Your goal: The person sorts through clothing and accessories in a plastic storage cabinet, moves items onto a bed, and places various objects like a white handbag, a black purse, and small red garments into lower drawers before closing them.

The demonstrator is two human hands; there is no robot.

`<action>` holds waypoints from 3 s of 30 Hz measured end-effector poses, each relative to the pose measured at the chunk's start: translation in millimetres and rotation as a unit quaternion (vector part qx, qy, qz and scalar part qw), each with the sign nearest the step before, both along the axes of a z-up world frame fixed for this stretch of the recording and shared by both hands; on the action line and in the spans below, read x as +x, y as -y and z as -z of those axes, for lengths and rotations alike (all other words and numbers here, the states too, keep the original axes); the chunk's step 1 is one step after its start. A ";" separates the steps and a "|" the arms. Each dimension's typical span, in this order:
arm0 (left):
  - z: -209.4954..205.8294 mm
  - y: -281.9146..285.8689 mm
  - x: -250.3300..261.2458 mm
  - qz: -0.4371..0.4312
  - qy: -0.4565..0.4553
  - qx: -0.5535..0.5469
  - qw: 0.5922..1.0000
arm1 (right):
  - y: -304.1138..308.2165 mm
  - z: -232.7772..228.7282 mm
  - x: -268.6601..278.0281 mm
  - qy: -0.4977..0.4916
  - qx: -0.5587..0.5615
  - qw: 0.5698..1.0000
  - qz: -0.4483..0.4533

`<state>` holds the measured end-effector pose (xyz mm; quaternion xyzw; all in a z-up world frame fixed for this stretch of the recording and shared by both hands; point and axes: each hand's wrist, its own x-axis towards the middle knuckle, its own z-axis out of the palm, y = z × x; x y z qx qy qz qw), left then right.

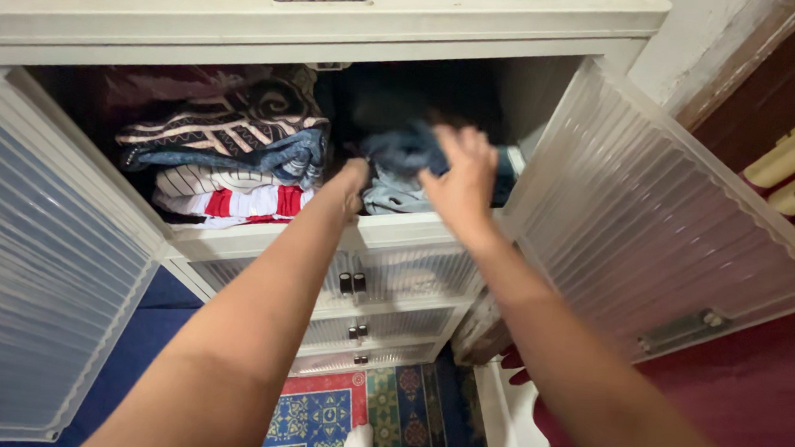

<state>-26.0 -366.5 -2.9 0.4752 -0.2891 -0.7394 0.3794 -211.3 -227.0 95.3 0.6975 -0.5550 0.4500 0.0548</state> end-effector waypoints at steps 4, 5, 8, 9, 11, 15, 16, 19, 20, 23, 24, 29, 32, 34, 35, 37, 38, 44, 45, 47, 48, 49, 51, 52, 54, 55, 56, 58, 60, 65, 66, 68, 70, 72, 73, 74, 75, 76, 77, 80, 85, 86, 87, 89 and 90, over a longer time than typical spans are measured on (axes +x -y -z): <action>-9.4 5.5 -3.9 0.012 0.006 0.009 1.000 | -56.3 -7.6 15.7 -0.058 0.011 0.996 -0.074; -10.6 5.4 -2.4 0.010 0.008 0.007 1.000 | -60.0 -12.7 16.5 -0.062 0.016 0.995 -0.077; -14.9 2.0 3.7 -0.011 0.014 0.000 1.000 | -63.4 -18.2 14.0 -0.078 0.026 0.993 -0.080; -18.5 -2.2 8.6 -0.023 0.014 -0.002 1.000 | -63.2 -17.6 12.9 -0.084 0.025 0.993 -0.079; -28.3 -19.1 17.1 -0.042 -0.009 -0.022 0.999 | -62.9 -14.2 12.0 -0.095 0.025 0.992 -0.080; -61.2 -76.5 24.2 -0.105 0.113 -0.062 0.986 | -60.1 -8.7 12.9 -0.116 0.021 0.990 -0.075; -68.3 -90.6 24.3 -0.116 0.192 -0.147 0.963 | -59.1 -7.7 13.1 -0.122 0.020 0.990 -0.071; -84.7 -129.9 22.0 -0.135 0.381 -0.383 0.831 | -51.5 -7.4 12.5 -0.145 0.019 0.987 -0.071; -90.3 -144.8 19.0 -0.135 0.415 -0.455 0.776 | -48.7 -8.4 13.0 -0.152 0.033 0.986 -0.061; -117.1 -186.3 10.0 -0.117 0.439 -0.538 0.710 | -39.5 -13.2 15.1 -0.166 0.066 0.983 -0.036; -126.3 -196.8 8.6 -0.110 0.436 -0.546 0.707 | -35.7 -15.2 16.5 -0.168 0.069 0.983 -0.034; -141.1 -202.0 13.0 -0.078 0.569 -0.481 0.662 | -36.8 -18.3 15.4 -0.173 0.062 0.981 -0.055; -124.0 -195.0 18.0 -0.084 0.592 -0.485 0.638 | -44.5 -20.0 15.9 -0.174 0.080 0.978 -0.081; -114.6 -188.5 18.4 -0.085 0.613 -0.473 0.627 | -49.6 -22.9 16.2 -0.176 0.104 0.974 -0.094; -109.7 -187.7 18.2 -0.083 0.624 -0.462 0.625 | -51.5 -23.3 16.7 -0.176 0.102 0.975 -0.092; -101.3 -190.4 17.8 -0.081 0.633 -0.451 0.624 | -54.8 -20.9 17.9 -0.175 0.099 0.975 -0.090; -97.6 -194.1 16.5 -0.082 0.630 -0.451 0.627 | -57.3 -17.7 19.7 -0.171 0.097 0.977 -0.083; -87.1 -224.7 22.0 -0.062 0.616 -0.482 0.620 | -59.6 -8.0 29.8 -0.151 0.108 0.981 -0.049; -86.3 -230.1 23.8 -0.057 0.614 -0.499 0.608 | -59.5 -9.2 29.5 -0.147 0.114 0.981 -0.052; -82.7 -245.4 25.5 -0.038 0.686 -0.504 0.523 | -61.1 -11.1 29.5 -0.145 0.124 0.980 -0.055; -82.5 -251.4 25.8 -0.026 0.719 -0.504 0.478 | -62.3 -11.7 29.6 -0.146 0.128 0.980 -0.054; -84.4 -254.0 25.0 -0.010 0.722 -0.485 0.494 | -64.5 -11.1 28.9 -0.147 0.133 0.979 -0.052; -92.3 -256.0 22.2 0.024 0.725 -0.448 0.523 | -68.9 -8.9 28.2 -0.145 0.123 0.981 -0.047; -95.9 -259.2 20.5 0.029 0.731 -0.434 0.525 | -71.0 -7.4 28.2 -0.143 0.117 0.982 -0.044; -103.4 -264.5 14.2 0.042 0.741 -0.411 0.529 | -80.0 -1.4 25.6 -0.136 0.074 0.986 -0.058; -105.4 -269.1 12.0 0.030 0.734 -0.438 0.518 | -88.4 4.1 21.8 -0.134 0.055 0.987 -0.065; -107.2 -274.0 11.8 0.019 0.726 -0.464 0.507 | -100.1 11.1 16.4 -0.145 0.055 0.985 -0.074; -111.3 -279.5 9.3 0.022 0.722 -0.484 0.494 | -126.8 24.3 4.7 -0.166 0.055 0.980 -0.093; -111.9 -283.6 10.1 0.054 0.732 -0.468 0.492 | -151.7 35.1 -5.7 -0.154 0.061 0.979 -0.116; -106.9 -283.4 10.9 0.057 0.747 -0.479 0.457 | -168.0 40.5 -3.5 -0.116 0.050 0.986 -0.108; -105.8 -282.8 9.6 0.060 0.753 -0.475 0.452 | -166.0 38.3 -0.1 -0.119 0.047 0.987 -0.092; -104.5 -280.8 8.1 0.039 0.746 -0.481 0.458 | -164.1 33.7 4.8 -0.126 0.036 0.989 -0.072; -105.9 -276.8 8.4 0.021 0.743 -0.481 0.465 | -160.3 28.2 9.0 -0.134 0.019 0.989 -0.061; -106.7 -273.0 6.2 0.012 0.739 -0.479 0.475 | -154.1 22.6 10.1 -0.125 -0.012 0.990 -0.072; -108.0 -269.2 4.4 0.018 0.743 -0.465 0.481 | -151.1 20.3 8.8 -0.120 -0.028 0.989 -0.076; -109.6 -265.0 2.7 0.024 0.748 -0.451 0.487 | -149.3 18.3 7.1 -0.118 -0.025 0.989 -0.079; -111.1 -261.3 1.9 0.028 0.752 -0.437 0.492 | -146.8 15.3 6.2 -0.117 -0.023 0.989 -0.082; -111.1 -259.5 0.9 0.025 0.758 -0.438 0.483 | -143.7 12.3 5.7 -0.116 -0.022 0.989 -0.085; -110.0 -258.1 -1.0 0.024 0.763 -0.439 0.473 | -140.1 9.9 5.3 -0.119 -0.022 0.989 -0.086; -105.6 -255.2 -3.8 0.024 0.767 -0.441 0.465 | -126.2 7.3 0.2 -0.127 -0.006 0.988 -0.084; -104.2 -255.3 -6.7 0.023 0.775 -0.430 0.463 | -88.4 0.5 1.7 -0.128 0.085 0.985 -0.074; -104.7 -255.4 -8.9 0.030 0.779 -0.422 0.463 | -89.1 1.7 0.4 -0.134 0.079 0.985 -0.073; -105.0 -256.4 -10.3 0.035 0.784 -0.412 0.463 | -91.5 2.8 1.8 -0.140 0.073 0.985 -0.075; -105.6 -256.7 -21.7 0.010 0.785 -0.418 0.456 | -99.0 2.7 5.2 -0.151 0.091 0.981 -0.078; -107.3 -257.0 -25.1 -0.003 0.787 -0.420 0.452 | -104.6 3.0 5.2 -0.156 0.116 0.978 -0.078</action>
